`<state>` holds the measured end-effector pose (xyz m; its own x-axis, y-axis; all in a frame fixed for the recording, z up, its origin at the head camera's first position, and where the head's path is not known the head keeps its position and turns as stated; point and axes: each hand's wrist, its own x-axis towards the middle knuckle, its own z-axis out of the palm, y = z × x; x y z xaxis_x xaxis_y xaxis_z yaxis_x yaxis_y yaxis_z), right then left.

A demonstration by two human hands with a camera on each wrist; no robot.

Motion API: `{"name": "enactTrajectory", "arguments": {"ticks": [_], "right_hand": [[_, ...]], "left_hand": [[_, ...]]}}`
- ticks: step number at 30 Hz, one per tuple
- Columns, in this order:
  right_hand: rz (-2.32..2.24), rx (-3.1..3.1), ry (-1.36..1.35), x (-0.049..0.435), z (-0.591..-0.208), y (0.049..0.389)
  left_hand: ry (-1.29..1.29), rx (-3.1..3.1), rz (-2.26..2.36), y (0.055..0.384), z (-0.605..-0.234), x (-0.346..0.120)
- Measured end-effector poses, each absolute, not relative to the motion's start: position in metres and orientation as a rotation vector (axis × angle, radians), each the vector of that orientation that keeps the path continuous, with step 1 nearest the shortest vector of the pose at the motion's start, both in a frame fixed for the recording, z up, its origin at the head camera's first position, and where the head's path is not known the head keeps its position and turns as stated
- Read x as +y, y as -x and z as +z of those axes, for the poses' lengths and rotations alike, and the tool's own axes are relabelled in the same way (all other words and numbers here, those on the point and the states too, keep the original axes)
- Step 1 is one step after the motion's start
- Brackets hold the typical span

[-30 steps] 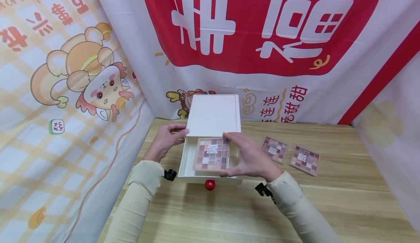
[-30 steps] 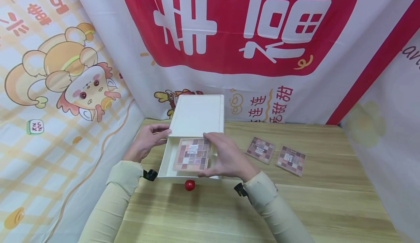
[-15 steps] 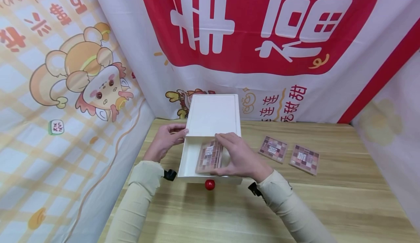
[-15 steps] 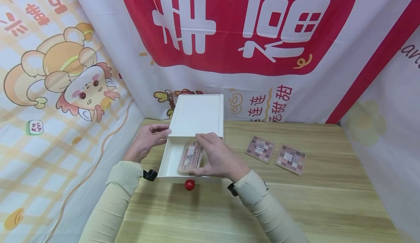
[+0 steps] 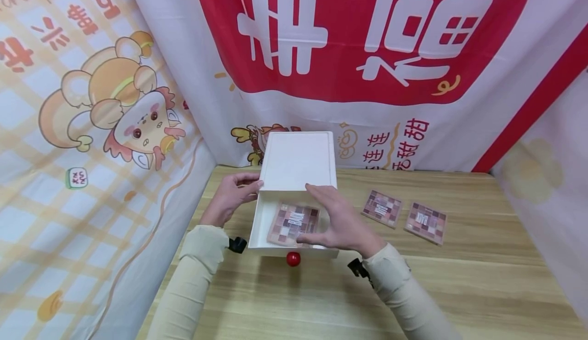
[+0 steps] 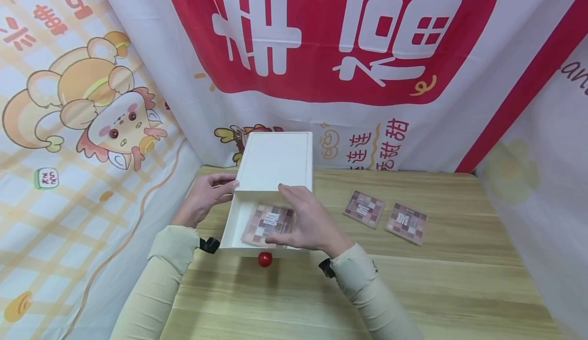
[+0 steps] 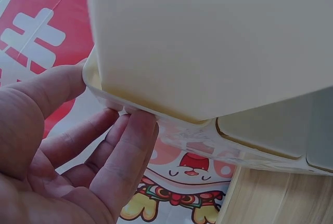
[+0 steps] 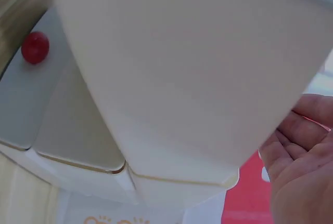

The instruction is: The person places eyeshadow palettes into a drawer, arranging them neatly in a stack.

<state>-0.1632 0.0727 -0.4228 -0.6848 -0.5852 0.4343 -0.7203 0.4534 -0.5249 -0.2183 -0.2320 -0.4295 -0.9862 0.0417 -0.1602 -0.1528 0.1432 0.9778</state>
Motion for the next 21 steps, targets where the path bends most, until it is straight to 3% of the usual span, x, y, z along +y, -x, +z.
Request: {"name": "enactTrajectory", "arguments": {"ticks": [21], "right_hand": [[1.290,-2.467,-0.828,0.118,-0.430,0.164]], "left_hand": [[0.149,2.263,1.935,0.220,-0.430,-0.232]]}}
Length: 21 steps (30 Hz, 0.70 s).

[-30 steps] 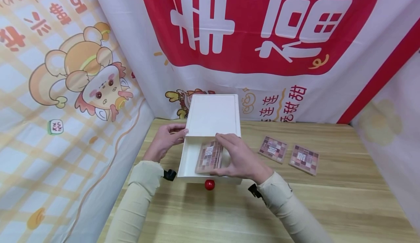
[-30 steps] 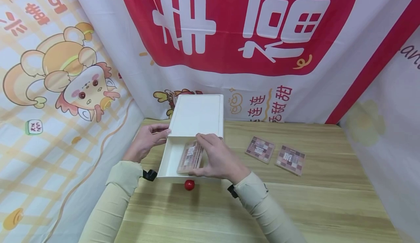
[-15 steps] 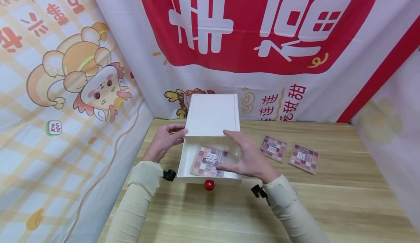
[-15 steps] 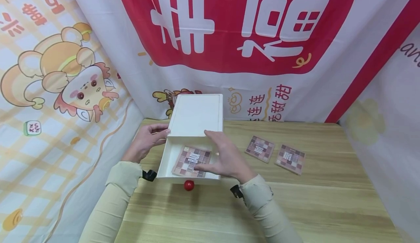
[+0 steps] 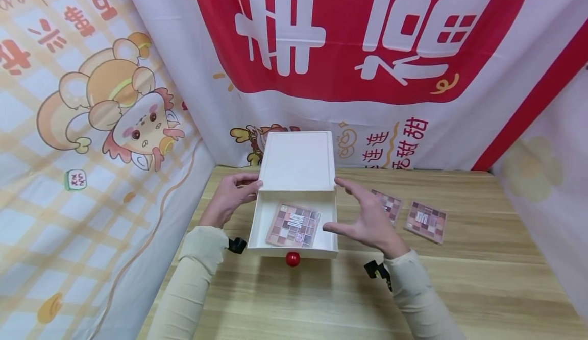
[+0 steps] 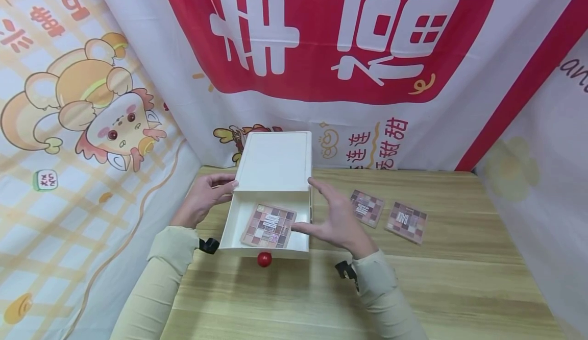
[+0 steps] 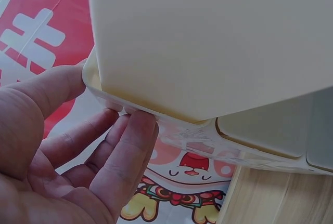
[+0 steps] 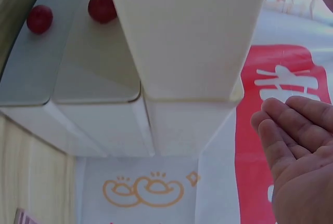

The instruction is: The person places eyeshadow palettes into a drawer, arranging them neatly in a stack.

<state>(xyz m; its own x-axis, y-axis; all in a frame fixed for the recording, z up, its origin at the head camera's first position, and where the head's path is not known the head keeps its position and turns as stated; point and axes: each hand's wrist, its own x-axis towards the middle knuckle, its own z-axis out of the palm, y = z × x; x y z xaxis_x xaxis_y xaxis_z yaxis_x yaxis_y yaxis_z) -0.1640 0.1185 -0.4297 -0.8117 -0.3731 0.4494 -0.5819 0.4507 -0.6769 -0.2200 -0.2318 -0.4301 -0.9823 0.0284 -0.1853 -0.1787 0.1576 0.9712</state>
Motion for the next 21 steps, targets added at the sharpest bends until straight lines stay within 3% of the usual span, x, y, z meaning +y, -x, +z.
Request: {"name": "enactTrajectory", "arguments": {"ticks": [21], "right_hand": [[1.346,-2.528,-0.547,0.164,-0.457,0.169]], "left_hand": [[0.153,2.255,1.944,0.218,-0.428,-0.233]]}}
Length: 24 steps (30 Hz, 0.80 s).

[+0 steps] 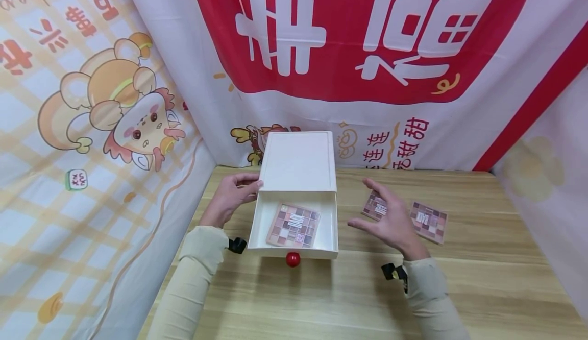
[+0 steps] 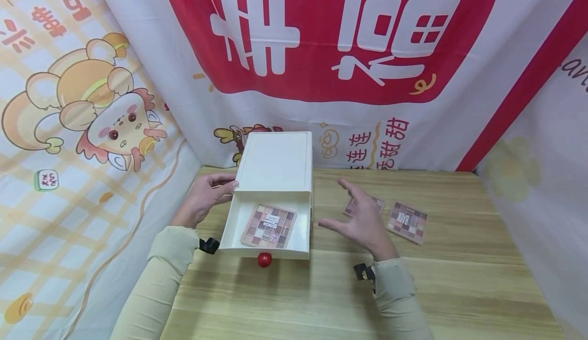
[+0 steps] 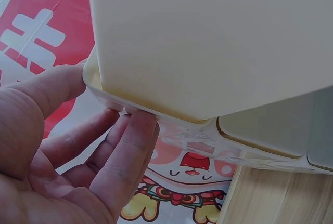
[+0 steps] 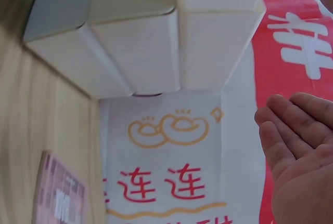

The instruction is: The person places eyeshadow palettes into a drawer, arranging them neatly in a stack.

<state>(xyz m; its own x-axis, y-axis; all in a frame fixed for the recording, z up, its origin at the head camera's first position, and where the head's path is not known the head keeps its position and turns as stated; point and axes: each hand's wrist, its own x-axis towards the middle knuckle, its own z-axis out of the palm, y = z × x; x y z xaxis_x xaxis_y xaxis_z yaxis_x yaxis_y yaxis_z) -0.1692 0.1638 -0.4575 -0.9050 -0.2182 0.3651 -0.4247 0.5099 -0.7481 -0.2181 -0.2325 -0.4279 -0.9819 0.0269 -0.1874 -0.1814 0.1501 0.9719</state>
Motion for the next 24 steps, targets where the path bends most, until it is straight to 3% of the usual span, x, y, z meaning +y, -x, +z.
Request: {"name": "enactTrajectory", "arguments": {"ticks": [24], "right_hand": [[1.286,-2.767,-0.353,0.208,-0.507,0.198]], "left_hand": [[0.161,2.269,1.924,0.218,-0.428,-0.233]]}}
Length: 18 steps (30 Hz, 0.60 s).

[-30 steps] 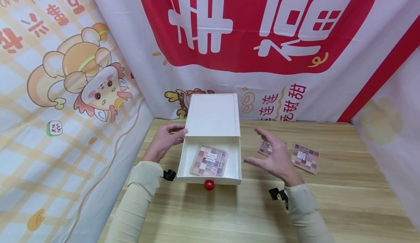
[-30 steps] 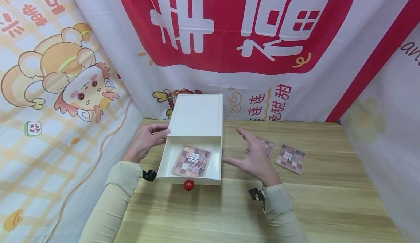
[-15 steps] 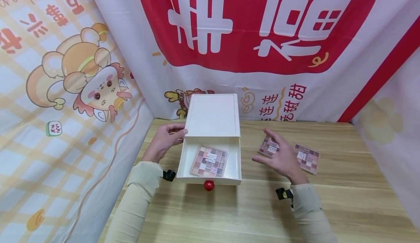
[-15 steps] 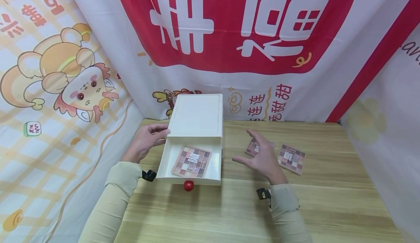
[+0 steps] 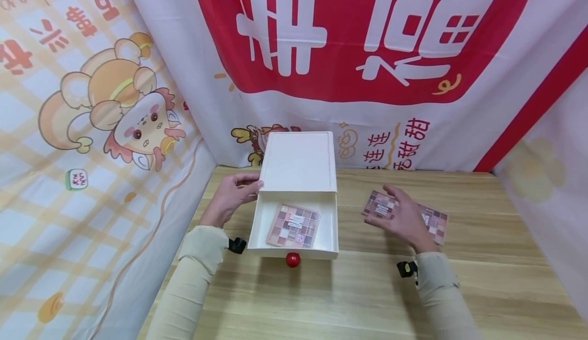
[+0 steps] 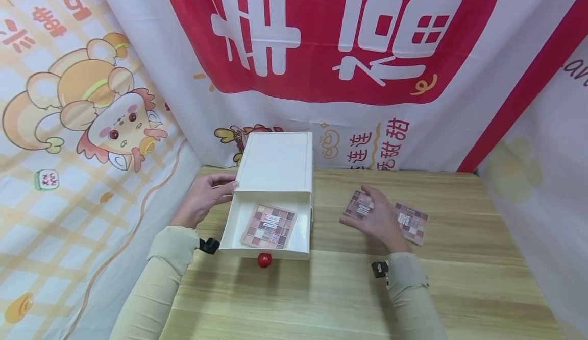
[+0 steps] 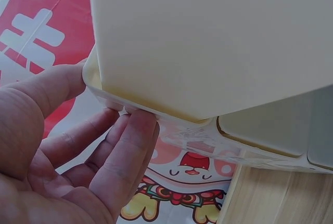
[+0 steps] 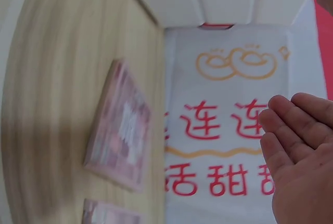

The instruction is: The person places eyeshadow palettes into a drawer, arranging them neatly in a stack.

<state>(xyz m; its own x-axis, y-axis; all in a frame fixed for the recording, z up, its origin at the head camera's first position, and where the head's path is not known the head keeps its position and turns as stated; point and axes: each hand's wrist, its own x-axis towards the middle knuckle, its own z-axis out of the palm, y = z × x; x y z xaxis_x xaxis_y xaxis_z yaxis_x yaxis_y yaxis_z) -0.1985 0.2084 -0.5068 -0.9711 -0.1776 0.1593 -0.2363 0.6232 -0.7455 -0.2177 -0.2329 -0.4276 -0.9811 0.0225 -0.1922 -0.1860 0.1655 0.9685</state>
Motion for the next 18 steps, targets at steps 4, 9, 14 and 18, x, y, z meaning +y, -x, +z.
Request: {"name": "enactTrajectory", "arguments": {"ticks": [4,9,14,18], "right_hand": [[1.291,-2.806,-0.316,0.220,-0.518,0.206],[1.310,-2.833,-0.294,0.231,-0.531,0.214],[1.312,-2.864,-0.290,0.240,-0.541,0.221],[1.243,-2.936,-0.265,0.245,-0.545,0.225]], "left_hand": [[0.170,2.269,1.924,0.218,-0.428,-0.232],[0.170,2.278,1.918,0.217,-0.428,-0.232],[0.172,2.283,1.912,0.216,-0.427,-0.232],[0.172,2.278,1.918,0.216,-0.426,-0.231]]}}
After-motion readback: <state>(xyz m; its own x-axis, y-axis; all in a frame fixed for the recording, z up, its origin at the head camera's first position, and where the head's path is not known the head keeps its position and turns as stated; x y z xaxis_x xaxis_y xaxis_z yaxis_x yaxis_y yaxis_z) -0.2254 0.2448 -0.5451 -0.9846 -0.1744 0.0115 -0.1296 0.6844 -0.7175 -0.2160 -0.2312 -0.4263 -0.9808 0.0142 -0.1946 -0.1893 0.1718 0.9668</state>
